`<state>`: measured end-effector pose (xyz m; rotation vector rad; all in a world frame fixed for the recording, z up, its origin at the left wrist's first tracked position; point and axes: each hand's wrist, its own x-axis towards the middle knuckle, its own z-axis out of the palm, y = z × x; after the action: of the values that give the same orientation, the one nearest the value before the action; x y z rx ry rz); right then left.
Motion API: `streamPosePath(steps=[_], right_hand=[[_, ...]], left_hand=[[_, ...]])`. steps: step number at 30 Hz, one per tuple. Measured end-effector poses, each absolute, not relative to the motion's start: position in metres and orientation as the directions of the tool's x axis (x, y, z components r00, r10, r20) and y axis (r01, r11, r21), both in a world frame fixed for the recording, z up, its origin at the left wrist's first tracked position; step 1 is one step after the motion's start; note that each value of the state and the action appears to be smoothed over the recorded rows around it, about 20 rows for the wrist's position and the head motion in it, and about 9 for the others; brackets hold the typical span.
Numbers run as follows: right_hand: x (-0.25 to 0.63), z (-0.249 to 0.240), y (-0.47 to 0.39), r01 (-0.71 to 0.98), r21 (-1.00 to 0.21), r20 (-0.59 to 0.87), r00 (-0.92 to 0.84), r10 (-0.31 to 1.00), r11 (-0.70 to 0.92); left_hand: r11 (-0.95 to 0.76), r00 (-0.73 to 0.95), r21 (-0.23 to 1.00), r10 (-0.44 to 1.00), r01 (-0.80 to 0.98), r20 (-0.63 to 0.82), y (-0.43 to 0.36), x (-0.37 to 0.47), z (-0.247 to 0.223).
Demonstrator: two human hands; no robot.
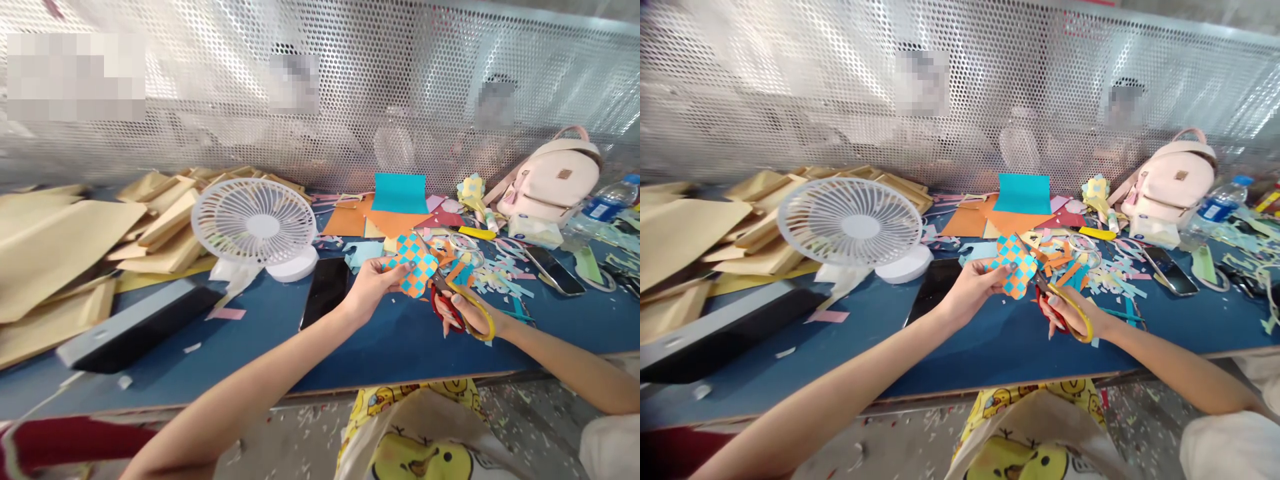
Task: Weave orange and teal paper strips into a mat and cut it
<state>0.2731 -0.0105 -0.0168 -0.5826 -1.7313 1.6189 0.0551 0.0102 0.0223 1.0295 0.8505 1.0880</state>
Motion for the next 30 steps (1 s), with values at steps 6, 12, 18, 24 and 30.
streamPosePath(steps=[6, 12, 18, 24, 30], right_hand=[[0.2722, -0.022, -0.0102, -0.139, -0.985, 0.166, -0.659, 0.734, 0.098], [0.2716, -0.0249, -0.0129, -0.128, -0.989, 0.139, -0.642, 0.754, 0.073], [0.2712, -0.0271, -0.0119, -0.097, -0.994, 0.097, -0.617, 0.781, 0.048], [0.2678, -0.024, -0.011, -0.083, -0.996, 0.072, -0.598, 0.798, 0.028], [0.2701, -0.0273, -0.0091, -0.054, -0.998, 0.057, -0.588, 0.807, 0.031]], left_hand=[[0.131, 0.268, 0.953, 0.962, -0.274, -0.055, 0.0092, 0.0563, 0.0234], [0.13, 0.282, 0.954, 0.958, -0.271, -0.051, 0.0083, 0.0566, 0.0232], [0.13, 0.266, 0.955, 0.962, -0.268, -0.056, 0.0086, 0.0561, 0.0254], [0.129, 0.255, 0.954, 0.965, -0.271, -0.058, 0.008, 0.0562, 0.0276], [0.131, 0.247, 0.949, 0.967, -0.287, -0.058, 0.0088, 0.056, 0.0263]])
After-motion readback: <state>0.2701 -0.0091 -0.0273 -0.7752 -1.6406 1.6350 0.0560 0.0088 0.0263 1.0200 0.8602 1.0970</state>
